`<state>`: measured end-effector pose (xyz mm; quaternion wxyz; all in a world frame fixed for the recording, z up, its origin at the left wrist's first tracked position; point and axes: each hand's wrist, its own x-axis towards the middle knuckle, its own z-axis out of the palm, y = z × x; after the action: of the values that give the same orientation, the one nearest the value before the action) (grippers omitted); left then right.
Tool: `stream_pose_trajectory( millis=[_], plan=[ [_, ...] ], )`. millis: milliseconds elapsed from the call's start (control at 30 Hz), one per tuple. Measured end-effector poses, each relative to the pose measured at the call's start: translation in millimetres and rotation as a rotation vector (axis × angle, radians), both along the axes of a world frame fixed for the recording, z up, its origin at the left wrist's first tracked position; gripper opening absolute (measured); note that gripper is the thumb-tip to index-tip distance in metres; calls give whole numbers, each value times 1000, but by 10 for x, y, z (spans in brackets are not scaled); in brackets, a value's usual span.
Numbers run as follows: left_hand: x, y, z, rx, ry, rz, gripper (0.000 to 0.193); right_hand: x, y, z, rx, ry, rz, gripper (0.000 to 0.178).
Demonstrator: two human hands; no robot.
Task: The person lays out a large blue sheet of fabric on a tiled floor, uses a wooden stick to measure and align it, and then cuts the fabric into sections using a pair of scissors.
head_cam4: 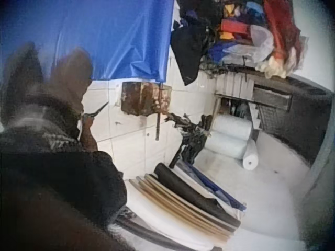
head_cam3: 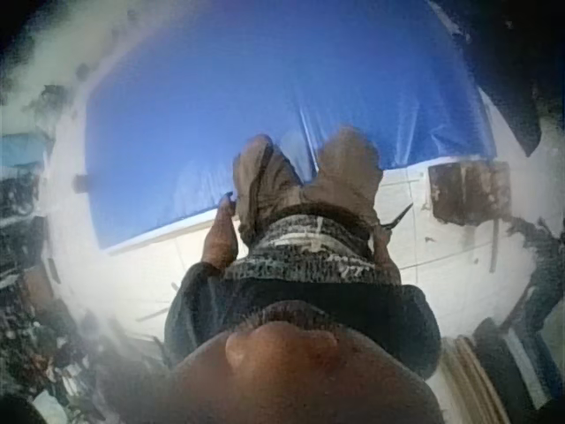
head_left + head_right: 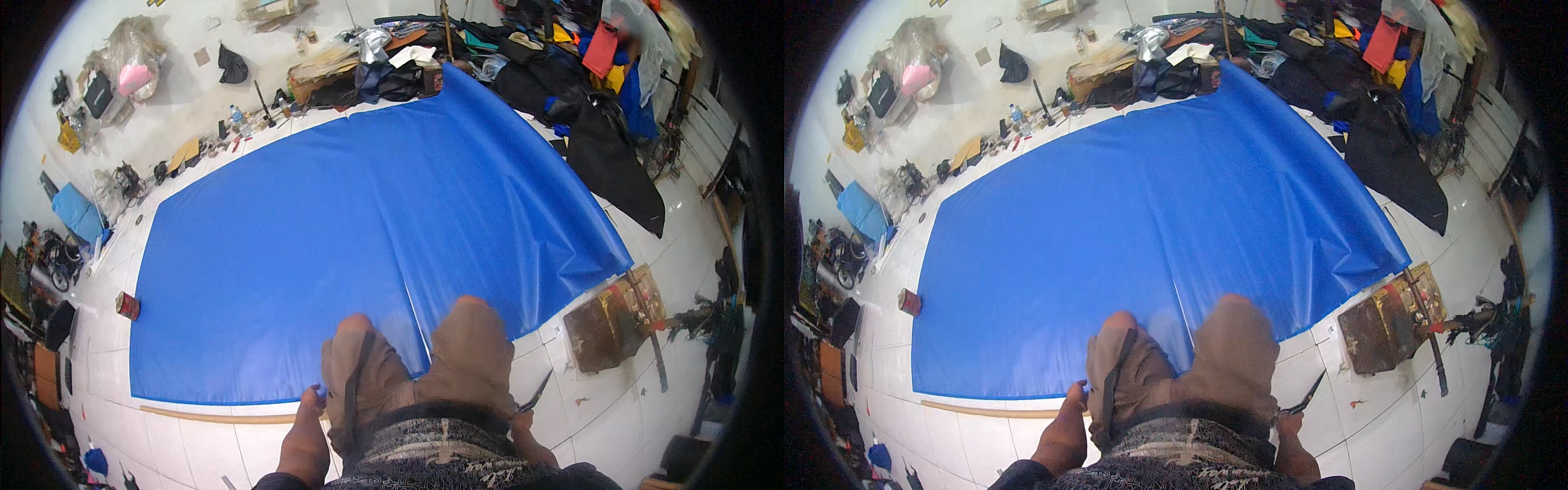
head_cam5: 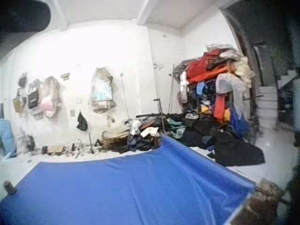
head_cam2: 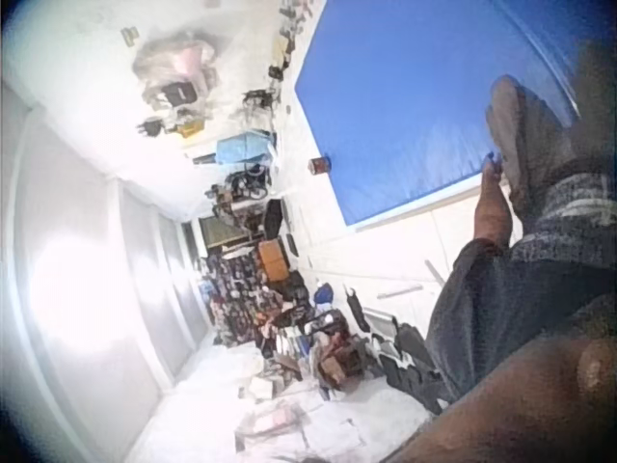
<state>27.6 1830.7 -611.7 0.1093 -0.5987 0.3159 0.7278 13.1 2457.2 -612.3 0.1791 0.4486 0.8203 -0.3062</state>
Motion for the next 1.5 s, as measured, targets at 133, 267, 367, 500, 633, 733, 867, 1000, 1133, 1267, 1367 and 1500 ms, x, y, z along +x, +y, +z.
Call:
stream_pose_trajectory(
  millis=[133, 267, 367, 500, 633, 733, 867, 1000, 1133, 1267, 1367, 1500],
  plan=[
    [-180, 161, 291, -109, 145, -50, 46, -209, -105, 175, -142, -71, 110, 56],
    [-250, 175, 170, -160, 108, -12, 47, -341, -117, 304, -123, -135, 318, 57],
    [-374, 236, 196, -211, 78, -17, 48, -608, -60, 466, -64, -90, 494, 58],
    [-334, 425, 133, -272, 5, -67, 49, -1199, -192, 753, -10, 81, 815, 59],
    [43, 654, -38, -343, -122, -114, 51, -1845, -801, 839, -34, 278, 1198, 60],
    [87, 708, -139, -389, -193, -176, 52, -2143, -1229, 740, -21, 370, 1426, 61],
    [148, 631, -135, -450, -269, -291, 54, -2292, -1725, 375, 251, 533, 1530, 61],
    [279, 485, 190, -572, -376, -539, 56, -2402, -1851, 231, 248, 468, 1464, 46],
    [24, 697, 942, -743, -235, -980, 58, -3112, -1425, 352, 10, 309, 766, 45],
    [-54, 860, 2076, -710, -54, -933, 51, -3757, -1324, 1413, -282, 363, 118, 61],
    [108, 1020, 2576, -751, -30, -886, 45, -4102, -1074, 2170, -588, 558, -185, 62],
    [-77, 1310, 3518, -619, -67, -826, 43, -4302, -975, 3344, -705, 745, -487, 63]
  ],
)
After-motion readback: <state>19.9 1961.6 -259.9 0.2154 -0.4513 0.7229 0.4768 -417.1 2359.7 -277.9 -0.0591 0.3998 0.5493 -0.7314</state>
